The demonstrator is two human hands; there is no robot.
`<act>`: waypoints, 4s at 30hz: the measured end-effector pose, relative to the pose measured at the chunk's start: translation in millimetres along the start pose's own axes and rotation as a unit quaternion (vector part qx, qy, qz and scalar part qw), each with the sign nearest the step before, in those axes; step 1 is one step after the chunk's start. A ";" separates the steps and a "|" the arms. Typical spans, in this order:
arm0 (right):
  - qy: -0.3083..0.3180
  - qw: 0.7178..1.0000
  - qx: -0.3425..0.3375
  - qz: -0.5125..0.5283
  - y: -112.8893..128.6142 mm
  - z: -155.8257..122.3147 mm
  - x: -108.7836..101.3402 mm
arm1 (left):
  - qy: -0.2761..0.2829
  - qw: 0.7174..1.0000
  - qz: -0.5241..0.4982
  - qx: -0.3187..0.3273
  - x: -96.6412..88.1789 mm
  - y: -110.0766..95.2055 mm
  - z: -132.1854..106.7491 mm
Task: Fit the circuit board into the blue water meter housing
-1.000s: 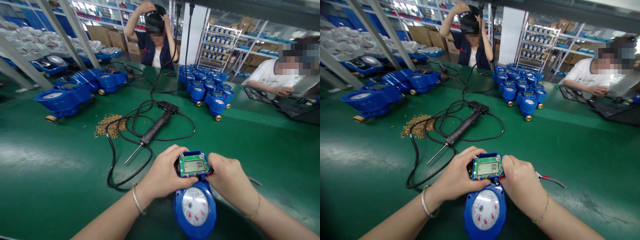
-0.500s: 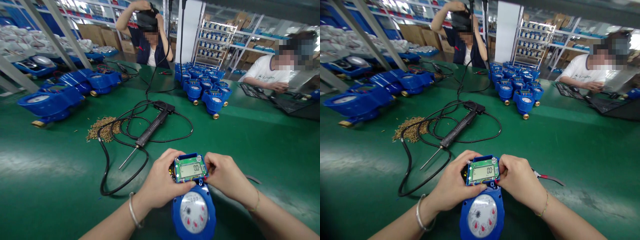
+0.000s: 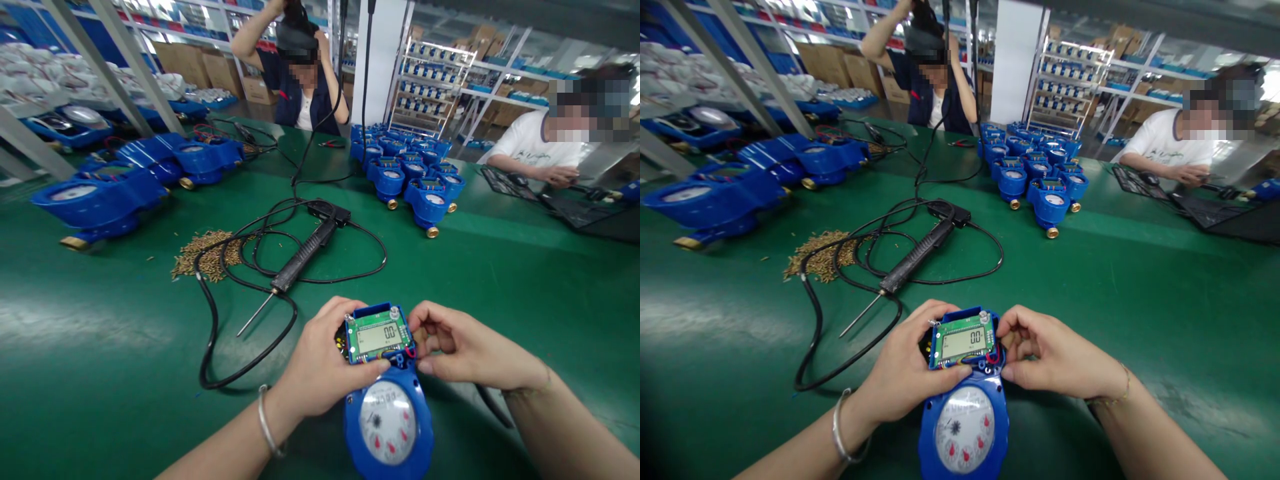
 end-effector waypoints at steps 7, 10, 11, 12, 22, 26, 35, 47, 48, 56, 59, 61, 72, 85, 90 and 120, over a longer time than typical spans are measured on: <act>-0.097 0.995 -0.036 -0.011 -12.7 1.6 -1.9 | 0.001 1.000 0.002 0.005 0.4 0.7 0.1; -0.122 0.984 -0.052 -0.121 -15.3 0.9 -3.2 | 0.000 1.000 0.001 0.006 -0.4 -0.2 0.1; -0.130 0.975 -0.066 -0.165 -13.7 -0.2 -3.6 | 0.000 1.000 0.001 0.006 -0.7 -0.9 0.2; -0.139 0.964 -0.086 -0.211 -10.9 -1.7 -3.7 | 0.000 1.000 0.001 0.007 -1.1 -1.6 0.4; -0.085 0.817 -0.234 -0.521 14.9 -12.1 24.2 | 0.003 1.000 0.013 0.021 0.3 -4.7 0.6; -0.040 0.804 -0.188 -0.562 16.7 -9.5 32.2 | 0.011 1.000 0.021 0.018 1.2 -8.1 1.0; -0.105 0.828 -0.140 -0.532 18.0 -16.7 26.4 | 0.008 0.999 0.021 0.025 2.5 -5.3 -0.8; -0.267 0.852 -0.213 -0.398 21.3 -35.0 24.9 | 0.002 0.998 0.043 0.040 5.4 -1.8 1.1; -0.267 0.854 -0.210 -0.394 21.8 -34.0 24.6 | 0.001 0.998 0.043 0.043 5.4 -1.8 0.9; -0.256 0.915 -0.149 -0.274 16.5 -25.5 13.6 | -0.005 0.997 0.044 0.060 4.9 -1.7 1.3; -0.277 0.943 -0.107 -0.154 5.4 -21.6 5.8 | -0.002 0.997 0.049 0.062 3.8 -2.2 1.9; -0.276 0.954 -0.078 -0.088 -3.4 -19.3 3.4 | 0.002 0.997 0.050 0.063 3.3 -2.2 1.8; -0.300 0.946 -0.046 0.116 -25.6 -14.3 7.5 | 0.000 0.996 0.051 0.071 3.3 -1.5 2.0; -0.239 0.964 -0.081 0.083 -47.6 -4.0 14.4 | 0.003 0.998 0.020 0.058 5.6 3.7 1.5; -0.190 0.975 -0.115 -0.015 -43.0 -3.7 8.4 | 0.023 0.999 0.015 0.043 7.8 3.4 1.0; -0.144 0.970 -0.139 -0.135 -52.7 -32.4 -5.9 | 0.115 0.985 -0.039 -0.126 18.4 4.4 -11.3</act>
Point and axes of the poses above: each hand's wrist, its own z-axis towards the middle knuckle, its own x-axis out of the palm, y = z × x, the point moved 6 cm from there along z, towards the middle knuckle, and after that the axes turned 15 degrees about -x, right-handed, at the moved point
